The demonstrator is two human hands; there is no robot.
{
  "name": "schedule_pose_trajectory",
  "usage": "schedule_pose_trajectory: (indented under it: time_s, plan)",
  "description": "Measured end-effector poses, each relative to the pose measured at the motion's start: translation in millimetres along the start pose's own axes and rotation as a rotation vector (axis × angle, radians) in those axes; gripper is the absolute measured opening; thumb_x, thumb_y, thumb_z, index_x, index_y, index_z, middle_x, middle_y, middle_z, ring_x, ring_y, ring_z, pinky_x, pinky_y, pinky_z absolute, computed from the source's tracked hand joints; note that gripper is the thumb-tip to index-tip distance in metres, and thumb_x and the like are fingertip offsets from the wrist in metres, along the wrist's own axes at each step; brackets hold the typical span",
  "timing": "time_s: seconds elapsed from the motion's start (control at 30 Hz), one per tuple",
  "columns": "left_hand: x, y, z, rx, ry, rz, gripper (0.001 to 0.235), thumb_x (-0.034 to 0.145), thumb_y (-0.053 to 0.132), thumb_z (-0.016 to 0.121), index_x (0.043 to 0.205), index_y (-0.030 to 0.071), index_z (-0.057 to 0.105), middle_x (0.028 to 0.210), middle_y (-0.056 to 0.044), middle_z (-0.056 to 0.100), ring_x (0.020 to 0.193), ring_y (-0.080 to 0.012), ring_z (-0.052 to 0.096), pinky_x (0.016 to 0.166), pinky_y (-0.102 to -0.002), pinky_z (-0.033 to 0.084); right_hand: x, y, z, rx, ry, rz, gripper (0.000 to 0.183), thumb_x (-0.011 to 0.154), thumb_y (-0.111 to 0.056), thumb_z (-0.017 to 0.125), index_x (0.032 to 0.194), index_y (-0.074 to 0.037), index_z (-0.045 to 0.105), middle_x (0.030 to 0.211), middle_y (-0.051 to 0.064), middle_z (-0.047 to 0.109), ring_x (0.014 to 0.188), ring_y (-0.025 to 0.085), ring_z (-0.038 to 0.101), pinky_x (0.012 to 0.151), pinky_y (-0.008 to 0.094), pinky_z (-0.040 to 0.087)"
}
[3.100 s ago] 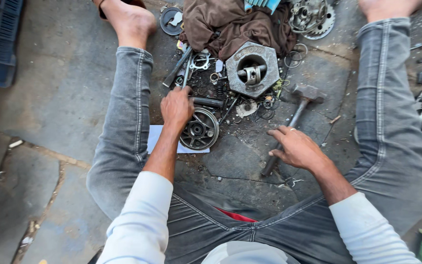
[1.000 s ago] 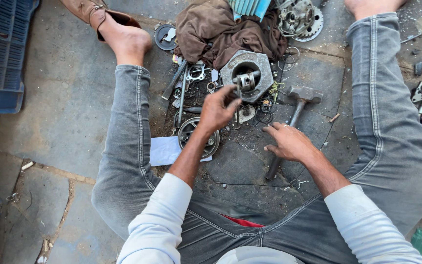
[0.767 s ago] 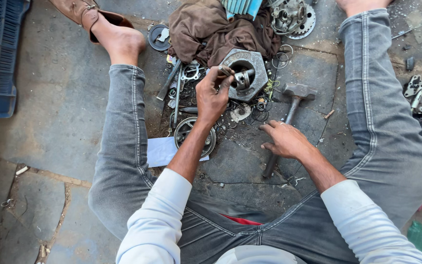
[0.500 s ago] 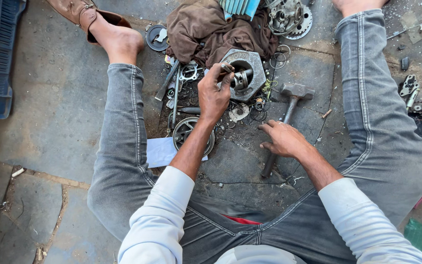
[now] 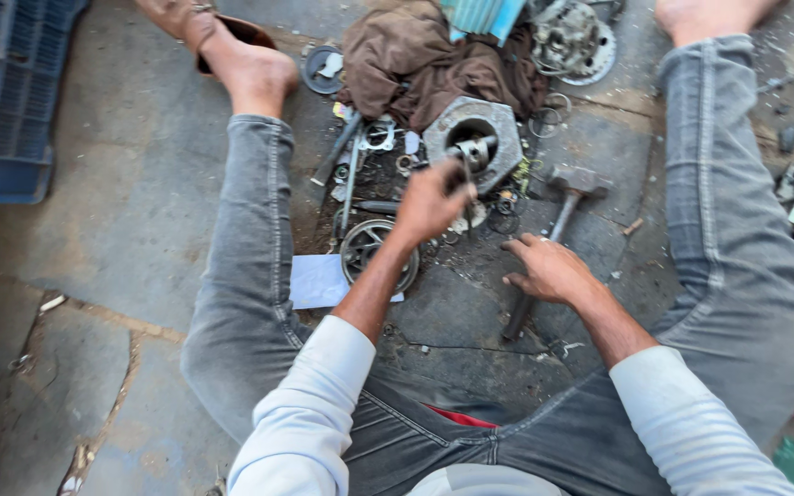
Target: The person sits on the ground and removes piston rings from a piston by hand. They then place the piston on a metal block and use a hammer and punch to drive out the wrist pin, separating the piston from the connecting rod.
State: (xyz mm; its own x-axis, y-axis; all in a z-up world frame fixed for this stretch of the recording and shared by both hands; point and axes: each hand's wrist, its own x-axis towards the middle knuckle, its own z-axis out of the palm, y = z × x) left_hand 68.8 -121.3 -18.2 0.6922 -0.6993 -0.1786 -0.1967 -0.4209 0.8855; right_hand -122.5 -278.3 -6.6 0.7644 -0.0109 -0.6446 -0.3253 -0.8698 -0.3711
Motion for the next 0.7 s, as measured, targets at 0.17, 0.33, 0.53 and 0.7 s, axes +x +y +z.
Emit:
schedule_pose_trajectory:
  time_s: [0.17, 0.33, 0.53, 0.7]
  plan:
    - [-12.6, -24.3, -8.8, 0.331, -0.374, -0.309, 0.042, 0.080, 0.046, 0.080, 0.109, 0.016, 0.076, 0.103, -0.007, 0.079, 0.090, -0.0205, 0.075, 0.083, -0.042, 0.059, 1.9, -1.0, -1.2, -0.010, -0.054, 0.047, 0.070, 0.086, -0.042, 0.076, 0.145, -0.015, 0.051, 0.134, 0.012, 0.059, 0.122, 0.033, 0.062, 0.103, 0.046, 0.053]
    - [1.4, -68.3, -65.5, 0.635, 0.124, -0.590, 0.046, 0.089, 0.053, 0.075, 0.116, 0.016, 0.074, 0.106, -0.016, 0.076, 0.096, -0.0319, 0.073, 0.086, -0.050, 0.059, 4.5, 0.6, 1.4, 0.000, -0.083, 0.064, 0.071, 0.087, -0.044, 0.074, 0.147, -0.017, 0.049, 0.136, 0.011, 0.058, 0.124, 0.031, 0.061, 0.105, 0.046, 0.052]
    - [7.3, -133.8, -77.1, 0.852, 0.216, -0.527, 0.040, 0.083, 0.041, 0.080, 0.101, 0.006, 0.075, 0.101, -0.019, 0.073, 0.095, -0.0388, 0.073, 0.082, -0.050, 0.058, 2.5, 3.9, 2.8, 0.001, -0.052, 0.033, 0.070, 0.086, -0.042, 0.075, 0.146, -0.016, 0.050, 0.135, 0.011, 0.059, 0.125, 0.032, 0.061, 0.105, 0.045, 0.051]
    - [7.7, -160.1, -66.6, 0.888, 0.139, -0.534, 0.025, 0.099, 0.028, 0.068, 0.104, 0.004, 0.075, 0.099, -0.018, 0.076, 0.086, -0.0327, 0.077, 0.076, -0.048, 0.060, 1.7, 6.2, 3.0, 0.011, -0.036, 0.030, 0.070, 0.086, -0.041, 0.075, 0.146, -0.014, 0.050, 0.136, 0.011, 0.058, 0.125, 0.032, 0.060, 0.105, 0.045, 0.051]
